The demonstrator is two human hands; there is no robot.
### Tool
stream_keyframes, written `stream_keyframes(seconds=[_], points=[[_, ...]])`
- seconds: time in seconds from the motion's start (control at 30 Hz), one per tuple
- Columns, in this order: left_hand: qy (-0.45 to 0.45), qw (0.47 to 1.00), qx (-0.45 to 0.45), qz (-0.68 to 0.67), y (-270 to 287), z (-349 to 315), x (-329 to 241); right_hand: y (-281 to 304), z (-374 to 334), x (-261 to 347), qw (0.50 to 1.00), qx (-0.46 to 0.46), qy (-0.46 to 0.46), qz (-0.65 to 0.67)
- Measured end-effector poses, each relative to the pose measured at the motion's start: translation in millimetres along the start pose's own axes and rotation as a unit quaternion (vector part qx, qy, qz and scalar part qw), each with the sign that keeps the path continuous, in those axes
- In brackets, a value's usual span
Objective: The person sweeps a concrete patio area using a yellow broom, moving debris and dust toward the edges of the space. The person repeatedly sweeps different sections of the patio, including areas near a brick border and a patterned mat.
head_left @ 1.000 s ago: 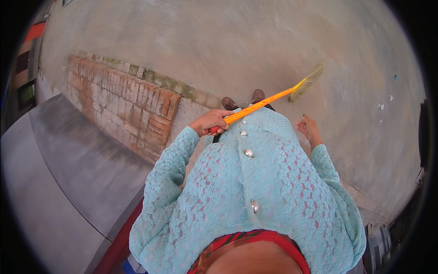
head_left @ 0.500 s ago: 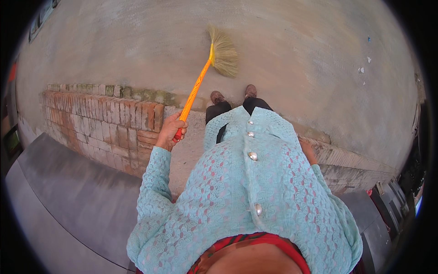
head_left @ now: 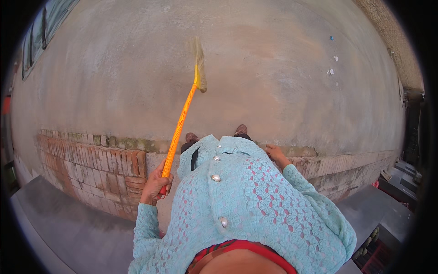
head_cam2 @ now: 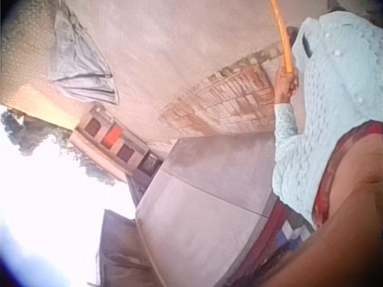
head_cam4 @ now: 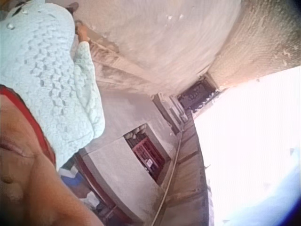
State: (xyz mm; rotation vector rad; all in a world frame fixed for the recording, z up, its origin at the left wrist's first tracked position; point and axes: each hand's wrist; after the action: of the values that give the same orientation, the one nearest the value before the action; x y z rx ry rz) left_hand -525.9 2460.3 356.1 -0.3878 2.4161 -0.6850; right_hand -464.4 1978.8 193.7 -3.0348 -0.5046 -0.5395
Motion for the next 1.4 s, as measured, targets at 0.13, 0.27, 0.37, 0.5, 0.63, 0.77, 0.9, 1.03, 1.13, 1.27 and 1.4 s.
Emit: stream_keyframes(seconds=[0.13,0.27,0.37,0.5,0.63,0.77,0.9,1.03,1.13,1.27,1.4], points=[[0.050,0.994,0.100,-0.001,-30,43,-10,21,10,-13,0.991,-0.013,0.044,0.130],[0.130,0.975,0.179,-0.014,-36,118,-12,30,14,-33,0.988,-0.012,0.067,0.137],[0.171,0.962,0.212,-0.007,-38,174,-6,32,10,-44,0.980,-0.021,0.110,0.164],[0.193,0.969,0.155,0.019,-37,206,10,33,2,-56,0.989,-0.065,0.112,0.064],[0.154,0.986,0.058,0.001,-15,175,14,35,5,-68,0.992,-0.069,0.100,0.025],[0.106,0.994,-0.025,-0.006,9,124,5,35,14,-77,0.991,-0.065,0.117,0.028],[0.071,0.994,-0.042,0.066,7,86,-14,30,16,-81,0.989,-0.116,0.087,0.021],[0.053,0.991,-0.038,0.121,-17,62,-44,27,12,-90,0.983,-0.101,0.115,0.098],[0.059,0.989,-0.013,0.136,-47,58,-62,30,11,-102,0.984,-0.088,0.108,0.106],[0.089,0.987,0.035,0.130,-93,102,-82,36,21,-112,0.980,-0.078,0.134,0.124],[0.127,0.972,0.170,0.097,-140,171,-78,39,21,-121,0.976,-0.092,0.125,0.150]])
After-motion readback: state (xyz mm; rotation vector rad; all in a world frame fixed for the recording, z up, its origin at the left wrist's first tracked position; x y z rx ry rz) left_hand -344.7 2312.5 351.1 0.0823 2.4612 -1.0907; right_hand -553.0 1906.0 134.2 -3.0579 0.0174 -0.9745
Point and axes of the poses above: each hand's wrist, its own z-axis towards the middle knuckle, its own y-axis out of the back of the hand, x = y × z, and after that the axes turned 10 degrees about x, right-handed
